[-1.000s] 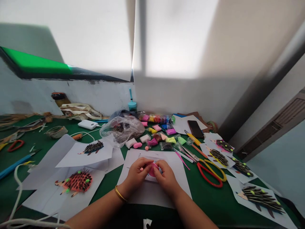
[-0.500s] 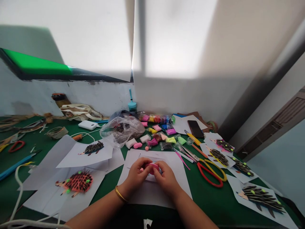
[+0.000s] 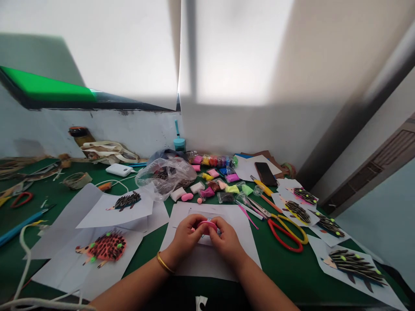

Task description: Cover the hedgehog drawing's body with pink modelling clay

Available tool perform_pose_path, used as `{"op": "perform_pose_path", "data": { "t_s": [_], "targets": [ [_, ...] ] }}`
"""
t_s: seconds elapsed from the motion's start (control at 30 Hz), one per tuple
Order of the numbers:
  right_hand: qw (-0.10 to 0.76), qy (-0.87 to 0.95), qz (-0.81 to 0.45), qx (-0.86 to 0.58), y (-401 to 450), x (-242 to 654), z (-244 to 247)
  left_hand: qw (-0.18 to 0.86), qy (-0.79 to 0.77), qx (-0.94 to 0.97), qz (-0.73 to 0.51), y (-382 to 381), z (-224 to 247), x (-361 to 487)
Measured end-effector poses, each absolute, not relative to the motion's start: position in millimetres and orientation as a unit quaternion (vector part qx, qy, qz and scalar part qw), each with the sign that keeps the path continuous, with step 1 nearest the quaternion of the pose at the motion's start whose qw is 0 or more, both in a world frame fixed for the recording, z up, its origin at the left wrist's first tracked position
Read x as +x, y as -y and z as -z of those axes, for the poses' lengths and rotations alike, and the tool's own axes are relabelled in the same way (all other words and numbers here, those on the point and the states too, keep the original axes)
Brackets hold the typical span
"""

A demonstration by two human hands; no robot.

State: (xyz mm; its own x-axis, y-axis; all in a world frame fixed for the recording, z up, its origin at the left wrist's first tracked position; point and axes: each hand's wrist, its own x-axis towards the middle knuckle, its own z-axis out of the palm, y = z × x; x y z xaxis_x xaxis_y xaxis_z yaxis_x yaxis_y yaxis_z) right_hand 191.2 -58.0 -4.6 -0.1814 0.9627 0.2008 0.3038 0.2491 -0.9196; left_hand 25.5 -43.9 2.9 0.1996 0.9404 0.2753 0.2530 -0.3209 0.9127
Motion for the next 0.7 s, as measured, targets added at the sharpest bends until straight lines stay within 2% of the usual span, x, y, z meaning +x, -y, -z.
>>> {"op": "perform_pose_path", "data": {
  "t_s": [0.27, 0.43, 0.63, 0.7],
  "targets": [
    [0.438, 0.662, -0.389, -0.467, 55.3, 191.0, 7.4, 0.395, -0.436, 0.666, -0.459, 43.1, 0.7, 26.4],
    [0.431, 0.663, -0.400, -0.463, 57.6, 188.9, 3.2, 0.359, -0.439, 0.681, -0.463, 43.0, -0.2, 24.8],
    [0.449, 0.649, -0.394, -0.470, 57.1, 191.1, 1.8, 0.419, -0.417, 0.643, -0.487, 41.2, 6.7, 25.6],
    [0.454, 0.648, -0.393, -0.469, 55.9, 192.2, 4.2, 0.407, -0.420, 0.645, -0.492, 41.0, 7.2, 25.8]
  ]
}}
